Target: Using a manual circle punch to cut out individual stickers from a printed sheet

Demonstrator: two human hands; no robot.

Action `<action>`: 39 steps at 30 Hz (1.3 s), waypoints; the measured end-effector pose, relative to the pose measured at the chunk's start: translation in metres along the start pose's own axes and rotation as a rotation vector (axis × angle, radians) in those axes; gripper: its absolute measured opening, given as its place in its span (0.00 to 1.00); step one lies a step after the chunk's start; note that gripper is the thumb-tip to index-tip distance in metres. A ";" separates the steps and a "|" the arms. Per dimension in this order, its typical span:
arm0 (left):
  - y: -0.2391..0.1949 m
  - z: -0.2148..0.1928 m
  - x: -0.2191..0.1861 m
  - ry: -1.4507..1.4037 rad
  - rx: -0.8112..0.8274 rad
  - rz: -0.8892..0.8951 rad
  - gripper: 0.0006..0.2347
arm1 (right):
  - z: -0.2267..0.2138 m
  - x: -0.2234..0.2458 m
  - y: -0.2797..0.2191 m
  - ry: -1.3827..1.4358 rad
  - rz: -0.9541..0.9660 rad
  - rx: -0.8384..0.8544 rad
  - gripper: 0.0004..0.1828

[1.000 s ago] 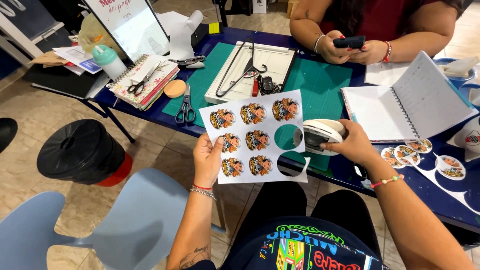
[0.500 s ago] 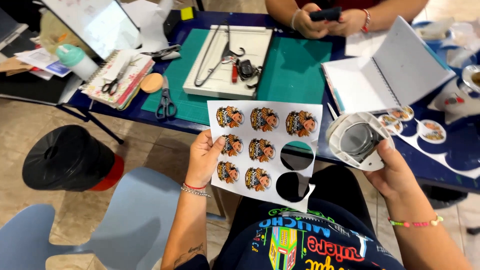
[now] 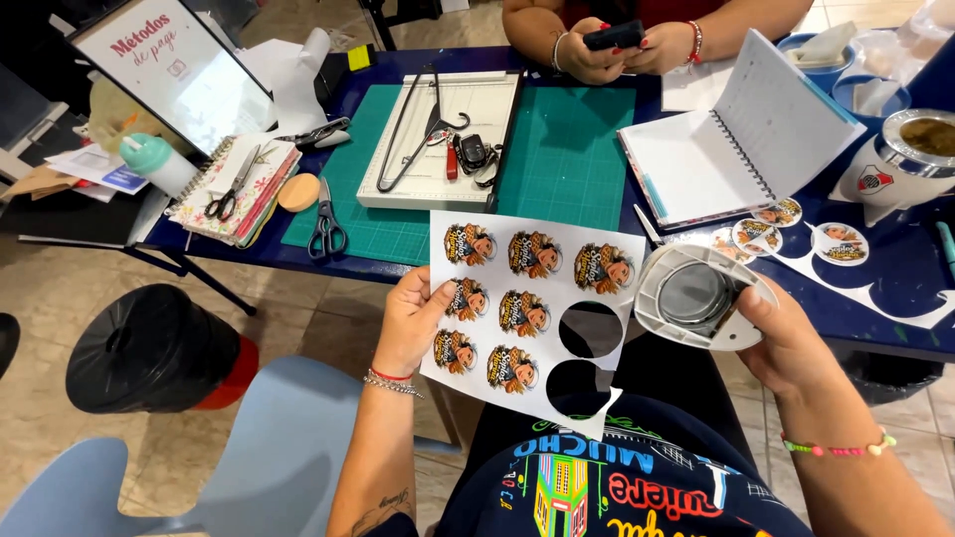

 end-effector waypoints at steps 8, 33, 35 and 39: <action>0.002 0.001 0.000 -0.008 0.003 0.042 0.09 | -0.007 0.001 -0.002 -0.033 0.021 0.008 0.45; 0.010 0.039 -0.017 0.161 0.144 -0.028 0.08 | 0.021 -0.012 -0.005 -0.109 0.221 -0.299 0.43; 0.009 0.036 -0.014 0.162 0.138 -0.042 0.08 | 0.019 -0.015 -0.005 -0.101 0.215 -0.291 0.42; 0.010 0.039 -0.015 0.160 0.136 -0.039 0.08 | 0.018 -0.022 -0.004 -0.030 0.123 -0.153 0.42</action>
Point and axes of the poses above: each hand's wrist, its own y-axis towards the middle knuckle, its own z-axis out of the palm, x = y × z, the point moved 3 cm from there along y, towards the middle knuckle, and after that the axes turned 7 degrees about x, right-handed, at the moved point
